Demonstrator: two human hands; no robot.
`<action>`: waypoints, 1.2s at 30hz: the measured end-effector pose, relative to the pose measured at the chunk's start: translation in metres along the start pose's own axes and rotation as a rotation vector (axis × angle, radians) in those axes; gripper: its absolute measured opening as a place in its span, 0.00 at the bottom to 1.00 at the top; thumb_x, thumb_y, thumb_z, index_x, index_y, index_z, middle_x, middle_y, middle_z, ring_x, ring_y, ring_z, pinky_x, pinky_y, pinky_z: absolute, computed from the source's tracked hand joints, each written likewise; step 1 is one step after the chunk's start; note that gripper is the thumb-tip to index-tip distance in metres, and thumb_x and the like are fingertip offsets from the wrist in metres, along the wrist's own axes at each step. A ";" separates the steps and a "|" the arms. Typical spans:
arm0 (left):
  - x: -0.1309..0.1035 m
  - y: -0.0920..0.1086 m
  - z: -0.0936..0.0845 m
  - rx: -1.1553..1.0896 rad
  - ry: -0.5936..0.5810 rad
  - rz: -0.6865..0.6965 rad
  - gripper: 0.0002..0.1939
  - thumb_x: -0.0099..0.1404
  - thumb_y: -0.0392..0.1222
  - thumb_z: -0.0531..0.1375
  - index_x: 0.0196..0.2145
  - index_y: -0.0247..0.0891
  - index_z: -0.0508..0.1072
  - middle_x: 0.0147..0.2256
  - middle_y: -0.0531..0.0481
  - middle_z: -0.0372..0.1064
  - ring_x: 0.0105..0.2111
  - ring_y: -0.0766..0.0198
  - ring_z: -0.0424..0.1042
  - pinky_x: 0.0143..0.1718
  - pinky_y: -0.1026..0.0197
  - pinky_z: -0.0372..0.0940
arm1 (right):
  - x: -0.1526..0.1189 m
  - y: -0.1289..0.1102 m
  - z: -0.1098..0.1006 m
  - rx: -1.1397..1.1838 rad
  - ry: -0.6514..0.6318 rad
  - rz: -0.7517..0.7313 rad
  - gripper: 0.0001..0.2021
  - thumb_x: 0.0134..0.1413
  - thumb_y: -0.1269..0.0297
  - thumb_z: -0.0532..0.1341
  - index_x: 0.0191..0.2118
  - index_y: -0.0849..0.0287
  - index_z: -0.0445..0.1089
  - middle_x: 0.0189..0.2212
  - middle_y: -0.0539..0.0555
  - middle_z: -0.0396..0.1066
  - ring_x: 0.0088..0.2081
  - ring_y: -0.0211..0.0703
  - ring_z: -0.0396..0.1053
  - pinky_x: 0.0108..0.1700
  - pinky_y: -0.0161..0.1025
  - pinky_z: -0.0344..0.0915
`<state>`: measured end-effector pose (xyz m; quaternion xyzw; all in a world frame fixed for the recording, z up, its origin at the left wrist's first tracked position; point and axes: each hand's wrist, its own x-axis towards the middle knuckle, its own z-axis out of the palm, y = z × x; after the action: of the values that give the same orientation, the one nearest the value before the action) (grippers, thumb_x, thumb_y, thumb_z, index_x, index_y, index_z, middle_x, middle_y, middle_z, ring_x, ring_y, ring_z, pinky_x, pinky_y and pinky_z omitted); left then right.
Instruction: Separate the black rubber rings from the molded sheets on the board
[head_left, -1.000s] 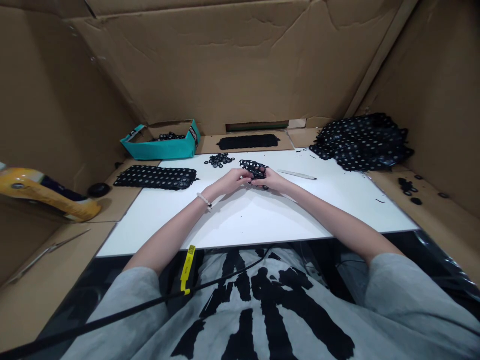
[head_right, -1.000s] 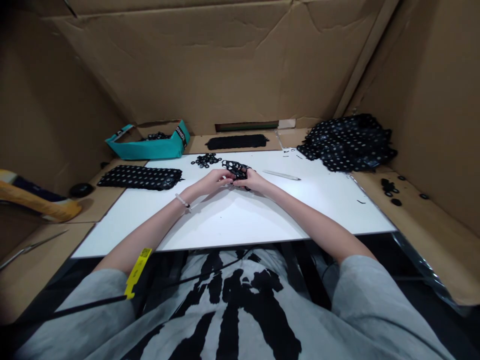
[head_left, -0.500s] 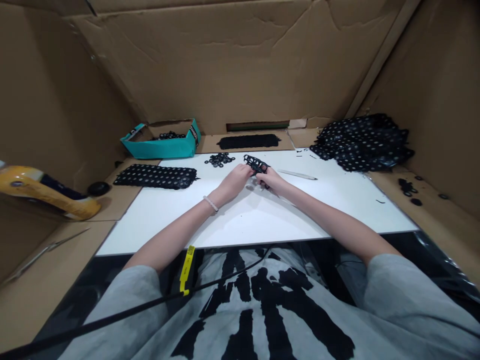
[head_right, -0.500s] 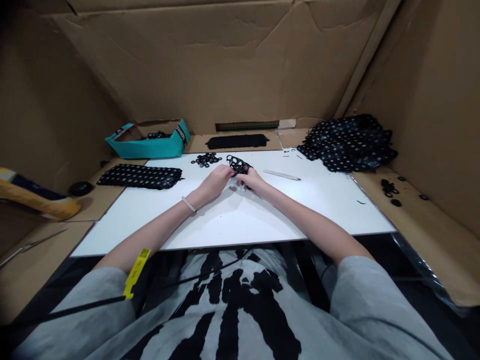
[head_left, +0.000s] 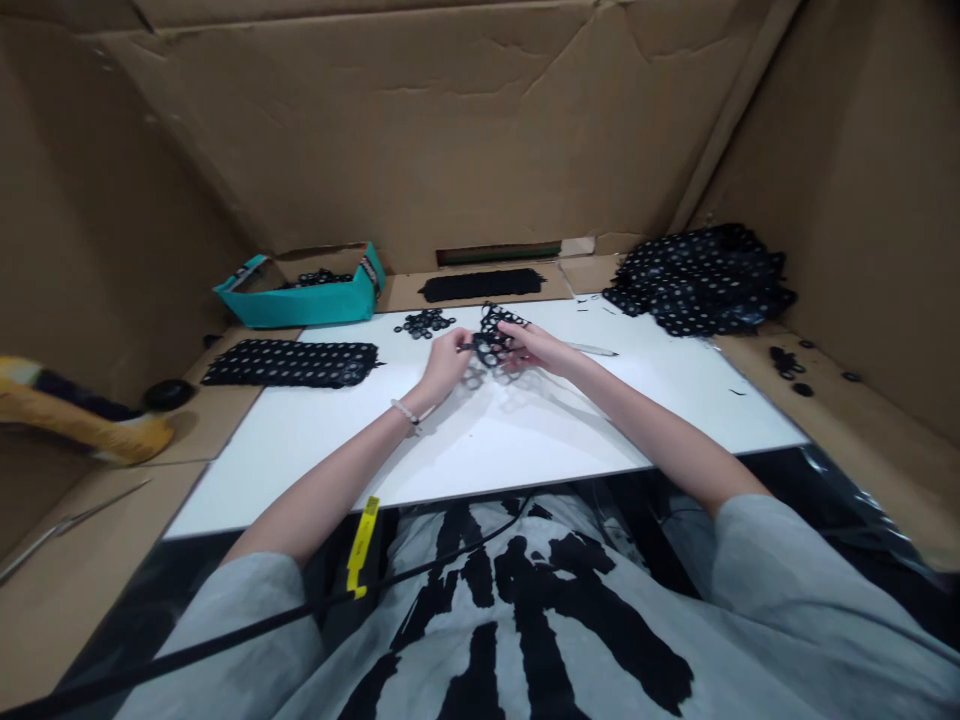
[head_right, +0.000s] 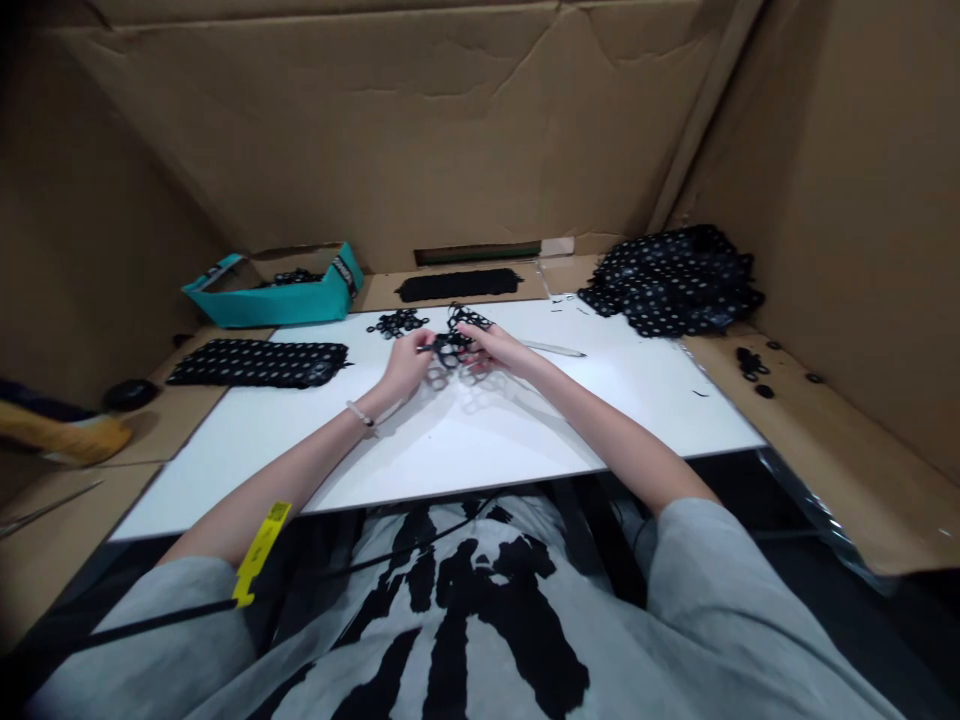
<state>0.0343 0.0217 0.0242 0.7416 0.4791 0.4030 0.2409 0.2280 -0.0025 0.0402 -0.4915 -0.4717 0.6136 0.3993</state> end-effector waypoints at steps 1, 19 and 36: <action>0.003 0.000 -0.004 -0.024 0.021 -0.083 0.05 0.57 0.39 0.57 0.25 0.37 0.69 0.25 0.51 0.69 0.30 0.62 0.67 0.36 0.61 0.63 | -0.002 -0.008 -0.007 -0.082 -0.014 0.060 0.20 0.54 0.45 0.65 0.33 0.60 0.71 0.28 0.58 0.77 0.26 0.43 0.74 0.30 0.38 0.71; -0.012 0.026 0.005 -0.075 -0.126 -0.058 0.11 0.50 0.49 0.62 0.24 0.37 0.75 0.26 0.47 0.76 0.29 0.58 0.73 0.34 0.59 0.66 | -0.093 0.019 -0.013 -0.737 0.156 -0.346 0.21 0.62 0.46 0.58 0.29 0.60 0.74 0.25 0.53 0.75 0.29 0.41 0.73 0.34 0.35 0.63; -0.038 0.037 0.017 -0.221 -0.237 0.135 0.11 0.60 0.49 0.62 0.29 0.39 0.77 0.30 0.46 0.78 0.33 0.56 0.75 0.36 0.57 0.68 | -0.068 0.057 0.019 -0.119 0.394 -0.385 0.14 0.51 0.48 0.65 0.32 0.54 0.69 0.32 0.57 0.77 0.36 0.50 0.76 0.41 0.45 0.72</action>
<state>0.0595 -0.0279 0.0286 0.7836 0.3490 0.3781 0.3482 0.2216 -0.0848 0.0012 -0.5255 -0.5048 0.3902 0.5628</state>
